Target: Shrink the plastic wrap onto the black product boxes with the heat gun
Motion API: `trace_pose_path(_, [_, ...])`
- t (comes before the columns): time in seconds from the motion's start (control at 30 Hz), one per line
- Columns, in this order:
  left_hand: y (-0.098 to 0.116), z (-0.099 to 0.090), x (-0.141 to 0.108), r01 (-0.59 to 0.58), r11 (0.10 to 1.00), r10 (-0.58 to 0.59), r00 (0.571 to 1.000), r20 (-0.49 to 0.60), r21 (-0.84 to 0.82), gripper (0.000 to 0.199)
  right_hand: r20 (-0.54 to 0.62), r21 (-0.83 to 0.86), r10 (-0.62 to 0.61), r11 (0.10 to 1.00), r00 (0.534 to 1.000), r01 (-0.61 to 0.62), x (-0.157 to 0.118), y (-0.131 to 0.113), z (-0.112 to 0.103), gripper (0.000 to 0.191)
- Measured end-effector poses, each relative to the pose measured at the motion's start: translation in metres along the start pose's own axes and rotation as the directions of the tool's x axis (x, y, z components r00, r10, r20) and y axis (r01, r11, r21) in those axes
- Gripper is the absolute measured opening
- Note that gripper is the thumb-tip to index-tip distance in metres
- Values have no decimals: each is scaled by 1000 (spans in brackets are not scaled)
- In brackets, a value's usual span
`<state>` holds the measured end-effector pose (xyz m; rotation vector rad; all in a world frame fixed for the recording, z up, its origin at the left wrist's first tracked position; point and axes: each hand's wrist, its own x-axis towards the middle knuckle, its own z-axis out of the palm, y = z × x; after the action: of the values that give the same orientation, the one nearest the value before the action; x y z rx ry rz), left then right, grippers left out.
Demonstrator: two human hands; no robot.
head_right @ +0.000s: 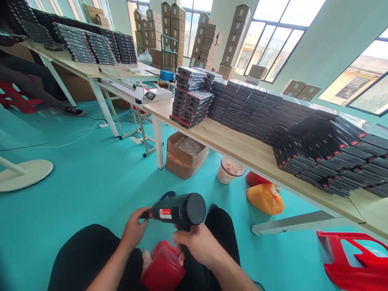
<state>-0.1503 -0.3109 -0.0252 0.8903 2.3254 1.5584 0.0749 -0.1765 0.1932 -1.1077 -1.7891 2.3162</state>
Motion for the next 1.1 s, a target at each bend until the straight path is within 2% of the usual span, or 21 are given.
trace_pose_path(0.07, [0,0,-1,-4,1000,4,1000,-10,4,41,-93,-46,-19,999,995,15,-1,0,1,22])
trace_pose_path(0.1, [-1,0,-2,-5,1000,5,1000,-12,5,42,-94,-61,-5,998,996,-1,-2,-1,2,20])
trace_pose_path(0.2, [-2,1,-3,-1,1000,1,1000,-5,-3,40,52,-39,42,998,998,-40,-4,0,5,20])
trace_pose_path(0.23, [-2,1,-2,6,1000,-6,1000,-1,-7,39,66,-27,35,999,997,-33,-3,1,5,21])
trace_pose_path(0.3, [-2,2,-3,33,999,-33,999,12,-24,39,-26,-34,2,999,1000,-3,0,4,2,24])
trace_pose_path(0.4, [-1,1,-4,82,995,-80,996,47,-49,42,-200,-73,-12,997,980,-3,4,4,-7,25])
trace_pose_path(0.47, [0,1,-4,104,993,-100,992,73,-54,43,-164,-47,38,998,986,-46,2,3,-11,26])
trace_pose_path(0.53, [0,1,-4,117,992,-112,989,93,-55,44,-53,-5,92,996,994,-92,-1,1,-10,28])
trace_pose_path(0.6, [1,1,-3,133,990,-126,986,109,-53,45,-15,27,95,995,995,-95,-1,1,-8,30])
trace_pose_path(0.73, [3,0,-4,154,986,-147,982,121,-56,44,-203,11,56,998,978,-55,3,7,-15,27])
trace_pose_path(0.83, [4,0,-5,155,986,-149,983,106,-53,43,-116,39,97,995,988,-93,3,10,-23,30])
trace_pose_path(0.9, [3,2,-6,155,987,-150,984,94,-45,43,-84,55,72,996,994,-68,0,10,-21,32])
trace_pose_path(1.0, [2,5,-5,135,990,-130,987,100,-49,43,-92,33,68,997,993,-65,-3,8,-6,26])
trace_pose_path(1.1, [2,5,-4,126,989,-118,987,109,-72,39,29,34,103,994,994,-104,-2,6,10,22])
